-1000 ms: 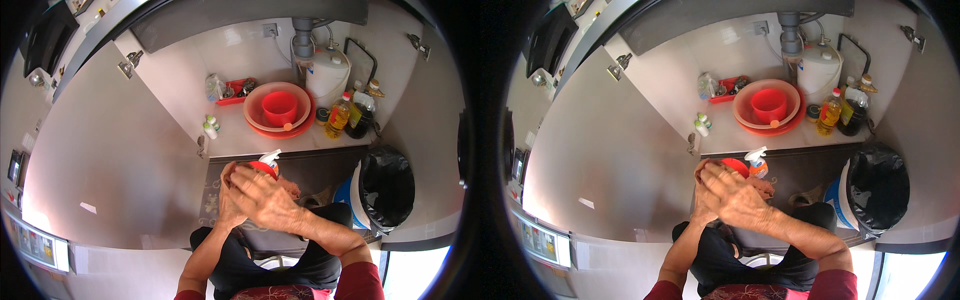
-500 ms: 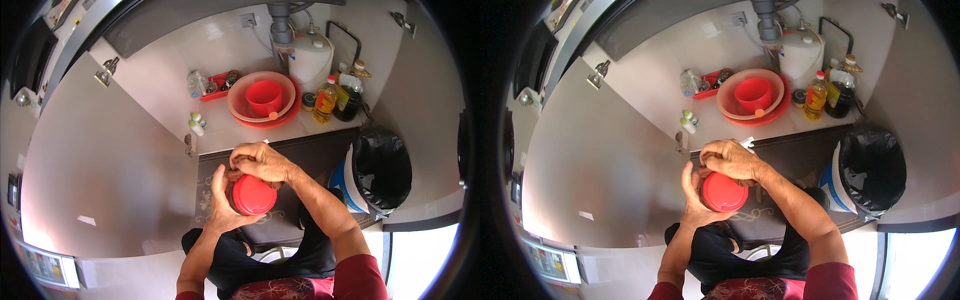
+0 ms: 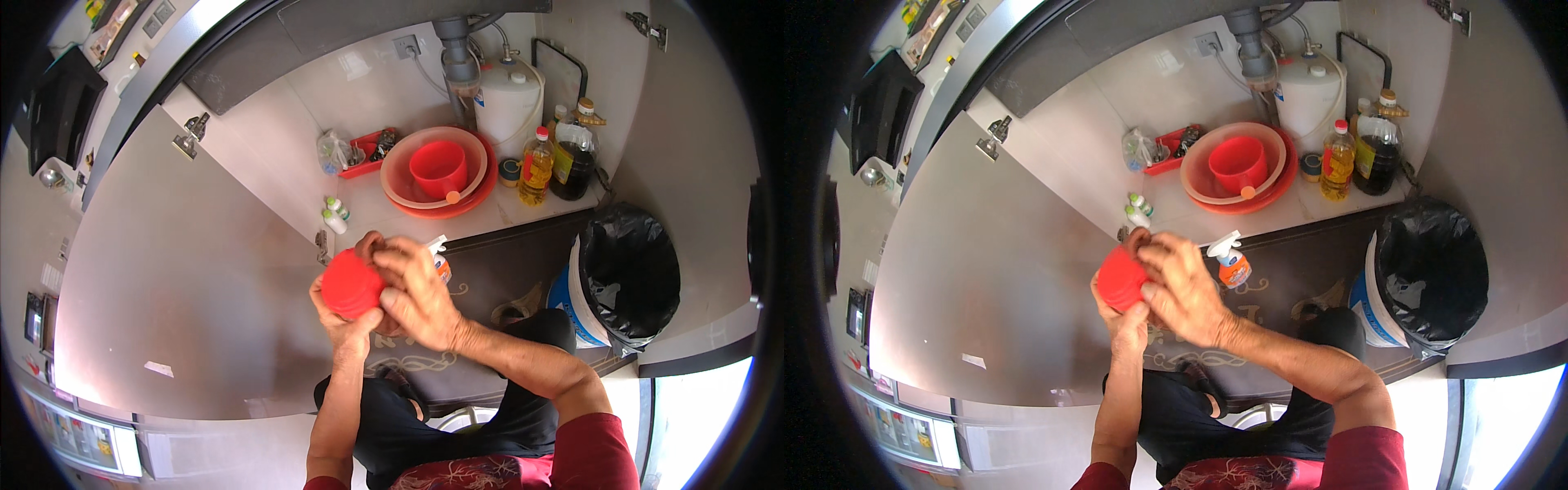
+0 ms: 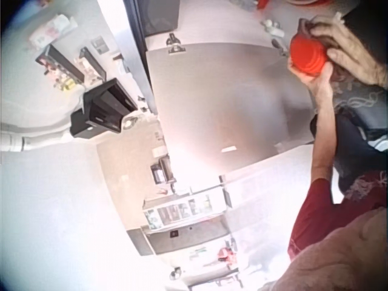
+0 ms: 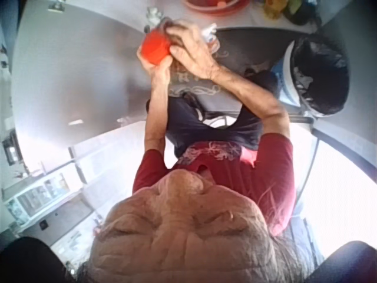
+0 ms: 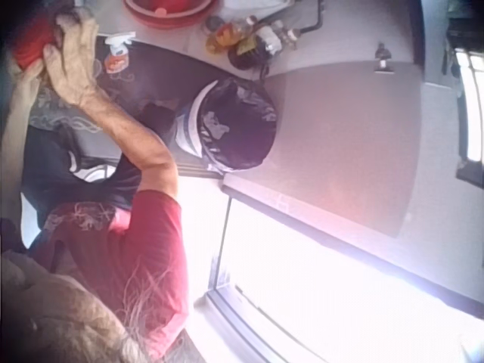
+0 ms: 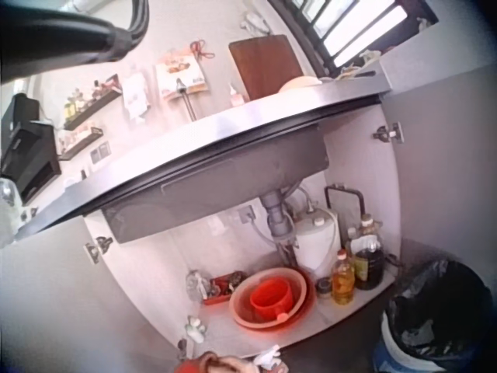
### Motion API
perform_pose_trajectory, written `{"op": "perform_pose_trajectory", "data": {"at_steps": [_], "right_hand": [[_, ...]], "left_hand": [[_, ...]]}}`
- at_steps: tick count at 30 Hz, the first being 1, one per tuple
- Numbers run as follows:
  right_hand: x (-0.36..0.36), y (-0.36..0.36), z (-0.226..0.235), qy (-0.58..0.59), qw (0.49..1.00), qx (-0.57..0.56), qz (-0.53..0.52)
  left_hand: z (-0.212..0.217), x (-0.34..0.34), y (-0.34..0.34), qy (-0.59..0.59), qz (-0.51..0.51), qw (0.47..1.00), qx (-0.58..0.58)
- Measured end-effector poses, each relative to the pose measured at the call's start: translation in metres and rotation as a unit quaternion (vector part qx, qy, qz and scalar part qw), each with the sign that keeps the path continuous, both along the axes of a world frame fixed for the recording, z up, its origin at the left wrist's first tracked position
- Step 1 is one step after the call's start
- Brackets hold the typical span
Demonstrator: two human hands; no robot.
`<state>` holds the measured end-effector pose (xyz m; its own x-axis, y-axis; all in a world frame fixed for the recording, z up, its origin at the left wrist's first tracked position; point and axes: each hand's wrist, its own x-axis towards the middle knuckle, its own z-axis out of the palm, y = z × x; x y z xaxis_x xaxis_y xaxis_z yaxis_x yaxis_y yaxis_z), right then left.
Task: The person sits on the floor and wipes the exterior and interior of several plastic containers and bowls using a cloth. They handle a red-lidded jar, small white bottles, a clear plastic cup, a red plastic scoop, and a pink bowl, wiping each item thoroughly before placing it back on the shelf.
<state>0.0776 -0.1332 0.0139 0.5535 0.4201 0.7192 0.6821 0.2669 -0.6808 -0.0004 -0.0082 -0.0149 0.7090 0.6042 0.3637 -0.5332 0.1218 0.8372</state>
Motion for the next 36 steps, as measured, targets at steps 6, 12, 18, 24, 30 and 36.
{"op": "perform_pose_trajectory", "data": {"at_steps": [6, 12, 18, 24, 30, 36], "right_hand": [[-0.007, 0.008, -0.011, -0.085, 0.99, -0.065, -0.095], [0.038, 0.001, -0.021, 0.497, 0.843, -0.027, 0.206], [0.04, 0.01, -0.046, 0.689, 0.672, 0.082, 0.259], [0.034, 0.011, -0.027, 0.573, 0.777, 0.176, 0.193], [0.0, 0.021, -0.039, 0.254, 0.96, 0.101, 0.054], [-0.017, -0.007, 0.01, -0.139, 0.963, -0.146, -0.18]], "left_hand": [[0.004, 0.0, 0.006, 0.002, 0.019, 1.0, -0.015], [0.011, 0.0, 0.0, 0.006, -0.034, 0.999, 0.0], [0.006, -0.003, 0.015, 0.001, -0.095, 0.995, 0.014], [0.016, 0.0, 0.002, 0.004, 0.072, 0.997, 0.032], [0.009, 0.005, -0.013, 0.001, 0.115, 0.991, 0.073], [0.011, -0.003, 0.0, -0.017, 0.024, 0.999, 0.019]]}}
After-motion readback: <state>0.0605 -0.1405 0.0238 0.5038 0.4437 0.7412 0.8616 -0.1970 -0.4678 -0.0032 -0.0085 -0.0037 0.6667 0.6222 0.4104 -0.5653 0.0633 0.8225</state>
